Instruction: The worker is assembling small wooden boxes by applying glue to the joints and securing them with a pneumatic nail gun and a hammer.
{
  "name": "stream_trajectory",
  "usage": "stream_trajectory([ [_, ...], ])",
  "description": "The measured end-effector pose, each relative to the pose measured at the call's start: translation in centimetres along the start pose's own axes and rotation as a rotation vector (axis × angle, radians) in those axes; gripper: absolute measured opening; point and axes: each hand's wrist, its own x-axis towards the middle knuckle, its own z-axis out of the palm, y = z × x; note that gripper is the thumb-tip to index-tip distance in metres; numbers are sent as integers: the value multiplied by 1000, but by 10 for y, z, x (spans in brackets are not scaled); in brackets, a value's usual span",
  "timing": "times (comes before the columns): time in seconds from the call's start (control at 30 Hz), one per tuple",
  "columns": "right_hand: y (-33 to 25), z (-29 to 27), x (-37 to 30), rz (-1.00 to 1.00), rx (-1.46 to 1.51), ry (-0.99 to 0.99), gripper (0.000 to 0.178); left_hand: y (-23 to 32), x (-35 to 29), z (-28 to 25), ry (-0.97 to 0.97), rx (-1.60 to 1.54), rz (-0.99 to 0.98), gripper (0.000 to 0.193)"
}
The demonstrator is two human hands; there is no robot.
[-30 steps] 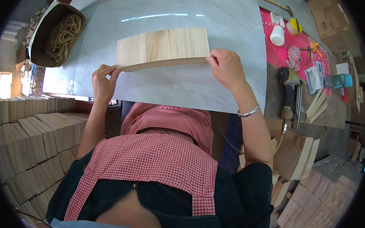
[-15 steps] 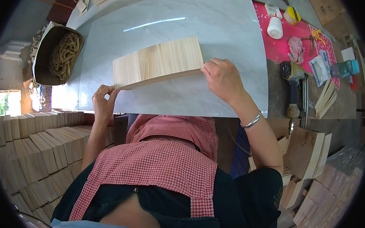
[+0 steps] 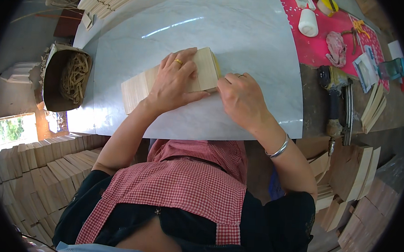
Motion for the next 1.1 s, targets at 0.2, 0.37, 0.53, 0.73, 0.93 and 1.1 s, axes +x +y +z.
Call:
stream_trajectory([
  [0.2,8,-5,14,151,246,-64,8,-9,5,8,26,-144,-59,48],
  [0.37,9,16,42,372,475,178,7,-8,9,9,47,-150,-27,50],
  [0.53,5,53,54,377,365,331,6,-9,12,7,30,-182,-46,49],
  [0.73,-4,57,57,445,402,357,7,-9,13,8,62,-207,-48,46],
  [0.93,-10,59,60,494,367,369,6,-7,14,8,75,-222,-70,42],
  [1.1,-6,53,59,495,425,359,5,-7,16,7,74,-219,-70,39],
])
